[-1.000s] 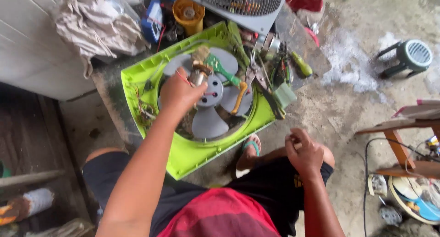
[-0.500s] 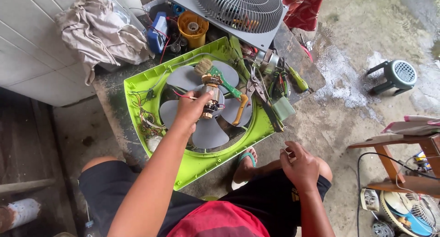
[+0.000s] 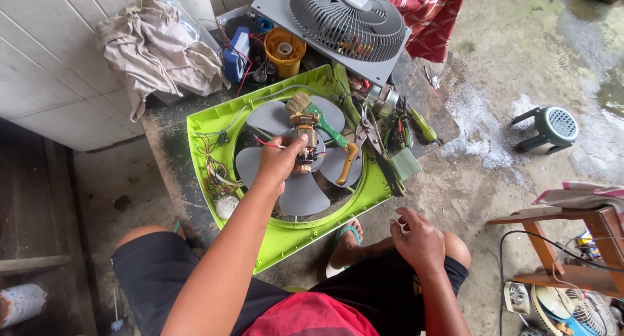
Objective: Disassembling and inspecting the motor components of an electric fan for repair.
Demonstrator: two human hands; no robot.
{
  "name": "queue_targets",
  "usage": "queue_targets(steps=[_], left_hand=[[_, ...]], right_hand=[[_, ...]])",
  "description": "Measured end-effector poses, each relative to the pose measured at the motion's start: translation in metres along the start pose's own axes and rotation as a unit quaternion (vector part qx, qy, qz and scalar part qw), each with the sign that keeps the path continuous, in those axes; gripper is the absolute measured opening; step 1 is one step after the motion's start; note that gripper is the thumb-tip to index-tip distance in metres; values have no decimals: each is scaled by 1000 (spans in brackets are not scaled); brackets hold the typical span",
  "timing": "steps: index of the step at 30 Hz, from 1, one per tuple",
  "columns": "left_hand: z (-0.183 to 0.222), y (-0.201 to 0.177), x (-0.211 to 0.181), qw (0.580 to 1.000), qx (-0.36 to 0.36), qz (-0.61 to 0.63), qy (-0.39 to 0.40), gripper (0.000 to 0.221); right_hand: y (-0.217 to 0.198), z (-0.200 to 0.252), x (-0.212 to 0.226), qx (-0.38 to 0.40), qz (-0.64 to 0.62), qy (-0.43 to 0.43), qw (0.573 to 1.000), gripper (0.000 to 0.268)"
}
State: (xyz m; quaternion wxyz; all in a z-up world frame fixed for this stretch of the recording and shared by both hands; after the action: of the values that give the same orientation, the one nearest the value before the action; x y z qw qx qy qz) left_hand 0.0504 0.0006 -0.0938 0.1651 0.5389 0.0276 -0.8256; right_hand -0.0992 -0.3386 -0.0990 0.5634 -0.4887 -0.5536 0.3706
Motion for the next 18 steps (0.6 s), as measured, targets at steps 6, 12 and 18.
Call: queue_targets(steps=[6,12,18], left_hand=[[24,5,-35,998,22,-20,-61,35],[24,5,-62,969,22,-247,-11,31],[8,10,-61,961,62,-270,-15,43]], right_hand=[[-1,-4,10,79,15,45,996,30],[-2,-4,9,89,33,56,994,32],[7,-8,1,73,16,28,997,30]])
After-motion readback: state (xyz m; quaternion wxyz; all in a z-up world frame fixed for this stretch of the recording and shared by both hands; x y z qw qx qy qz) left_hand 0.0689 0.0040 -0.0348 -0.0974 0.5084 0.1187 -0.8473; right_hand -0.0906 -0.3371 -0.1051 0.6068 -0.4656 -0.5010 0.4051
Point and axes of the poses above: each hand's wrist, its own z-axis away from the middle knuckle, its own y-axis out of the palm, x = y × z, the point moved 5 cm from there along -z, towards the middle knuckle, and after that the axes turned 2 degrees about z, right-handed, at the moved point
